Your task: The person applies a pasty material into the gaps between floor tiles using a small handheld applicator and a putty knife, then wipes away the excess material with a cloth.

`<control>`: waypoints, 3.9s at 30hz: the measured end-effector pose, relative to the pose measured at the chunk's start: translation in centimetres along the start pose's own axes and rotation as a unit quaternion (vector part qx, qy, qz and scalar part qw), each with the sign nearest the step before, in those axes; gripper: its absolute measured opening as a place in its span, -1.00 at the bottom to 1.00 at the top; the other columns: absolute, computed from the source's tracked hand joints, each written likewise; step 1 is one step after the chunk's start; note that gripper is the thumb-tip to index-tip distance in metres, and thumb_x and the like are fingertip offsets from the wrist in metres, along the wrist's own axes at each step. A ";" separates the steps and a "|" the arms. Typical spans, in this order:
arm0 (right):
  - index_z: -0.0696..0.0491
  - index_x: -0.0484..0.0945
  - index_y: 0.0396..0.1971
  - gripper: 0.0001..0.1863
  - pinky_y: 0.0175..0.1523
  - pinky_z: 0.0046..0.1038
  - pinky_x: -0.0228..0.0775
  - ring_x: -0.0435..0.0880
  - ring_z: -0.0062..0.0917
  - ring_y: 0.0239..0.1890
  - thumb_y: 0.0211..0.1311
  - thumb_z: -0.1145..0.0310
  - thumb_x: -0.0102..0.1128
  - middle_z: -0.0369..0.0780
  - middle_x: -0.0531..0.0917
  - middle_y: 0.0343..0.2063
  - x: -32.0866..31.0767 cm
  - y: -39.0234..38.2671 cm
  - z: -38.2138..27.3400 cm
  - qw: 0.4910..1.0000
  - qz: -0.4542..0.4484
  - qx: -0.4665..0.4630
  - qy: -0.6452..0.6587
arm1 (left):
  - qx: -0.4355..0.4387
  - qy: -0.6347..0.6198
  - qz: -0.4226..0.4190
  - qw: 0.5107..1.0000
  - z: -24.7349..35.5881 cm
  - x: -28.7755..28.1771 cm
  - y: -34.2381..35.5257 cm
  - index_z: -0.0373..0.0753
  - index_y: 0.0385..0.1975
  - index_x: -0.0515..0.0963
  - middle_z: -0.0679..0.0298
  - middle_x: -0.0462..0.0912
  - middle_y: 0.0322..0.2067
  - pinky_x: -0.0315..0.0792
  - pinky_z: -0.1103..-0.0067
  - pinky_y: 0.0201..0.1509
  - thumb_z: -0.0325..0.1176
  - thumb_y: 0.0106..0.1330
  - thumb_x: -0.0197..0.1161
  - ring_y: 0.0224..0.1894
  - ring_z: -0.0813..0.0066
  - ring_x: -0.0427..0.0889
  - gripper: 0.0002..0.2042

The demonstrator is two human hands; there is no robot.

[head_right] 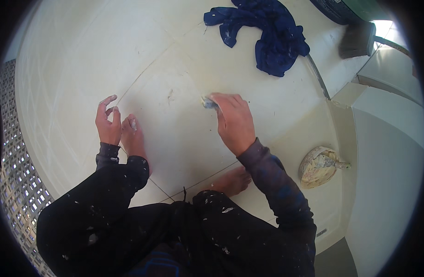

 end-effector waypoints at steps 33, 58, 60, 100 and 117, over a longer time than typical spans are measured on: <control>0.11 0.64 -0.27 -0.84 0.01 -0.28 0.53 0.63 -0.28 -0.09 0.13 0.47 0.22 -0.18 0.67 -0.30 26.2 5.7 -13.3 0.980 -0.194 -0.032 -0.024 | 0.067 -0.225 -0.022 0.972 -8.2 -3.9 12.4 -0.25 -0.18 0.38 0.14 0.60 -0.11 0.42 0.42 0.18 -0.33 0.55 0.13 0.04 0.34 0.57 -0.86; 0.17 0.63 0.00 -0.67 0.08 -0.26 0.54 0.66 -0.13 -0.02 0.24 0.59 0.14 -0.09 0.73 -0.08 -1.8 -22.2 -3.8 0.859 0.301 0.313 -0.271 | 0.290 -0.143 -0.386 0.864 0.2 4.2 -0.1 -0.37 -0.44 0.52 0.10 0.63 -0.31 0.48 0.42 0.02 -0.36 0.58 0.01 -0.17 0.27 0.62 -0.69; 0.15 0.63 -0.01 -0.67 0.10 -0.23 0.54 0.63 -0.20 0.05 0.21 0.61 0.14 -0.13 0.73 -0.05 -1.4 -20.7 -1.8 0.866 0.312 0.272 -0.281 | 0.295 -0.140 -0.376 0.867 -0.3 3.4 -1.6 -0.37 -0.42 0.54 0.10 0.63 -0.31 0.48 0.43 0.00 -0.37 0.57 0.02 -0.17 0.27 0.62 -0.71; 0.33 0.34 0.25 -0.54 0.29 -0.42 0.36 0.57 -0.44 0.15 0.38 0.56 -0.01 -0.09 0.57 0.09 4.0 -54.7 -1.1 0.511 0.792 0.302 0.139 | 0.912 0.159 -0.146 0.350 48.2 42.0 -38.6 0.04 0.12 0.60 0.28 0.44 0.27 0.51 0.36 0.15 -0.48 0.30 0.21 0.25 0.31 0.44 -0.61; 0.25 0.45 0.04 -0.60 0.18 -0.35 0.49 0.68 -0.23 0.00 0.15 0.61 0.14 -0.06 0.54 0.21 -5.4 -48.2 -0.4 0.748 0.602 0.279 -0.001 | 0.931 0.099 -0.154 0.315 49.0 26.0 -33.4 -0.20 -0.28 0.43 0.21 0.62 0.04 0.27 0.17 0.44 -0.62 0.12 0.31 0.29 0.22 0.49 -0.75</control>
Point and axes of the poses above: each hand's wrist, its own y-axis towards the middle knuckle, its own x-axis out of the palm, z = x × y, the point moved 10 cm from there along y, towards the middle knuckle
